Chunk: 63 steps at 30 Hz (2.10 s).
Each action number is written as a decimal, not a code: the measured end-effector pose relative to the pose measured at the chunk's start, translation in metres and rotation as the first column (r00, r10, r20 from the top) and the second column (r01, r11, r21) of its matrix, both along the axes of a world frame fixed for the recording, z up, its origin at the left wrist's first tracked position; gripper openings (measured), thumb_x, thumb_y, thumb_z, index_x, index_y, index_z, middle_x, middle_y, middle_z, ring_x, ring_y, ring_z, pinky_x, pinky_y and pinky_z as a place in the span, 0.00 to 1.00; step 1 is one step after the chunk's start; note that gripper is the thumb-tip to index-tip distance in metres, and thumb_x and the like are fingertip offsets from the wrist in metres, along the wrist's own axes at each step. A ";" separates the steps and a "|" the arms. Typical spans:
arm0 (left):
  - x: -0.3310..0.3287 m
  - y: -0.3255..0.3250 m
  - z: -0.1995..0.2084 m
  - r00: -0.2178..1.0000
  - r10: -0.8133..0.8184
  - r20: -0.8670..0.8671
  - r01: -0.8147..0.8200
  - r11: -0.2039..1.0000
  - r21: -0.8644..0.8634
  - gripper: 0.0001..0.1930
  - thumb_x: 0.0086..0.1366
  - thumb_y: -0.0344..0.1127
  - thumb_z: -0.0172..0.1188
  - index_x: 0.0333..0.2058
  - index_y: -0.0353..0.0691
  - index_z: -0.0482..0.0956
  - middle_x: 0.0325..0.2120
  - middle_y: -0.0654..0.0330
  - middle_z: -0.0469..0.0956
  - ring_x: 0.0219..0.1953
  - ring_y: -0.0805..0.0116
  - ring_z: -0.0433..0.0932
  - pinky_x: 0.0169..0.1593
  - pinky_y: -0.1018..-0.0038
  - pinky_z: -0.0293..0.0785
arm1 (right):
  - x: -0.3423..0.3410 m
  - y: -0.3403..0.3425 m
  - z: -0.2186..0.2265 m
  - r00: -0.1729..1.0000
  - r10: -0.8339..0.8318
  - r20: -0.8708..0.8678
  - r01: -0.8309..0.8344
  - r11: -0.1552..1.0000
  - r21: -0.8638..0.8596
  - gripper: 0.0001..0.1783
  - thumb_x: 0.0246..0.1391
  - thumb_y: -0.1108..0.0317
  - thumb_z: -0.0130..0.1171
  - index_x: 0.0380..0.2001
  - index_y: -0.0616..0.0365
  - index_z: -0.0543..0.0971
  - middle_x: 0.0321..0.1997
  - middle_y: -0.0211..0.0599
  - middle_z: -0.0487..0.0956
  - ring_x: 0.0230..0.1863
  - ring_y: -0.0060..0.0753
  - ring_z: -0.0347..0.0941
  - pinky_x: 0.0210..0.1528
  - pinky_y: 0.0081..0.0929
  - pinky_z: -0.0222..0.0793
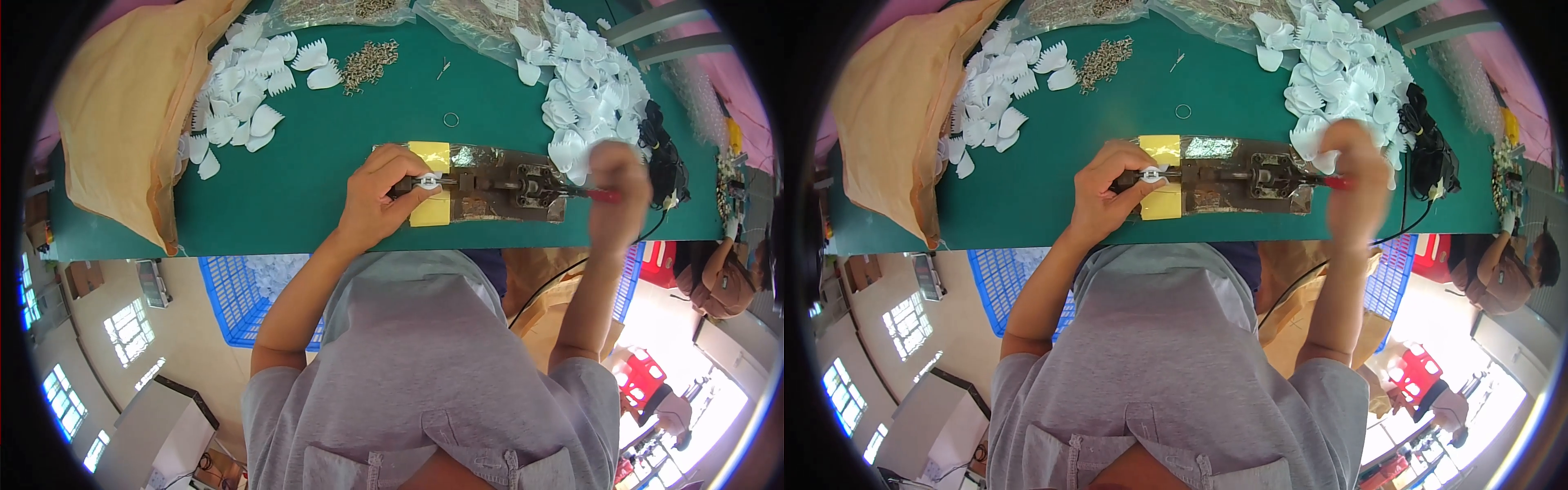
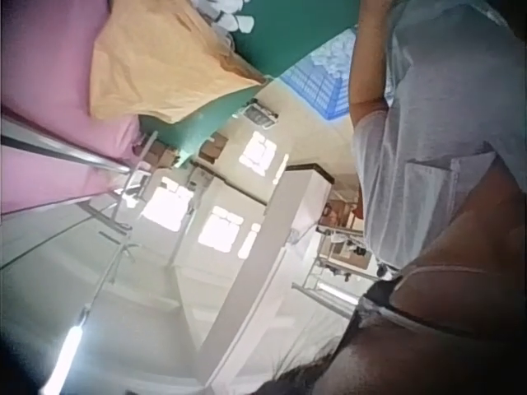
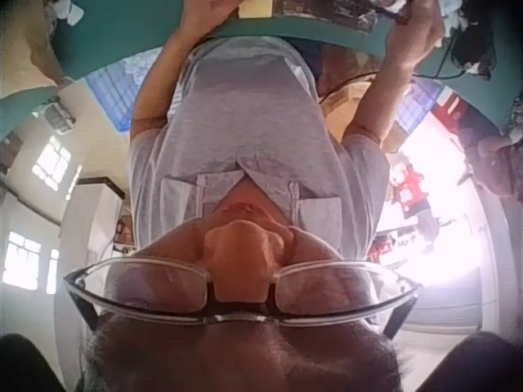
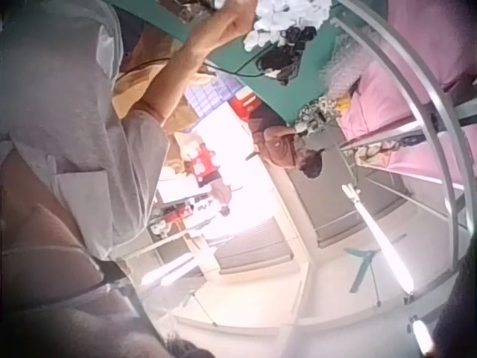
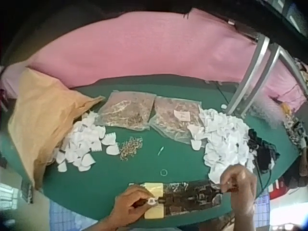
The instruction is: The person assembles hair clips by placing a white plastic shell and a metal spring into a jig. They insert a metal pin, press a lever to join the components, and place the finished clip into a blue crate.
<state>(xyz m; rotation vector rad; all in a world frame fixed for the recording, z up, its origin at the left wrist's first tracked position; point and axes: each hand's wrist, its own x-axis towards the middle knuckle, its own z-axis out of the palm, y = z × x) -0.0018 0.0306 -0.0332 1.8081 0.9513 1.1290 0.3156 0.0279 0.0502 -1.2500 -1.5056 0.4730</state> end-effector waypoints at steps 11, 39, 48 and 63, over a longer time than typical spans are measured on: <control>-0.021 -0.012 0.036 0.875 0.016 0.484 0.047 0.992 -0.119 0.11 0.57 0.18 0.73 0.37 0.36 0.83 0.35 0.58 0.84 0.42 0.66 0.82 0.48 0.70 0.76 | 0.094 -0.015 -0.067 0.033 -0.041 -0.999 -0.316 0.948 -0.050 0.16 0.77 0.63 0.50 0.34 0.61 0.73 0.16 0.20 0.57 0.16 0.16 0.50 0.19 0.21 0.50; -0.092 0.066 0.047 0.923 0.367 -0.117 -0.384 0.850 -0.360 0.07 0.67 0.28 0.69 0.42 0.35 0.84 0.32 0.63 0.84 0.25 0.79 0.77 0.30 0.80 0.71 | 0.024 0.023 -0.022 0.920 -0.337 0.201 0.366 0.922 -0.127 0.09 0.67 0.70 0.63 0.43 0.65 0.85 0.37 0.38 0.86 0.36 0.23 0.78 0.44 0.24 0.74; -0.038 -0.045 0.103 1.000 0.004 0.013 0.003 0.852 -0.524 0.14 0.65 0.24 0.72 0.48 0.34 0.84 0.34 0.59 0.86 0.30 0.77 0.85 0.31 0.78 0.79 | 0.009 0.132 -0.058 0.423 0.002 0.906 -0.247 0.962 0.114 0.15 0.50 0.77 0.62 0.43 0.56 0.81 0.40 0.36 0.80 0.48 0.43 0.79 0.56 0.38 0.73; 0.000 -0.025 0.050 0.699 0.194 -0.688 0.105 0.925 0.366 0.10 0.59 0.30 0.68 0.40 0.41 0.80 0.28 0.63 0.73 0.33 0.63 0.77 0.36 0.65 0.73 | -0.103 0.033 -0.021 0.831 0.434 0.349 -0.384 0.900 -0.205 0.02 0.53 0.69 0.66 0.29 0.55 0.84 0.31 0.32 0.85 0.30 0.44 0.78 0.41 0.36 0.73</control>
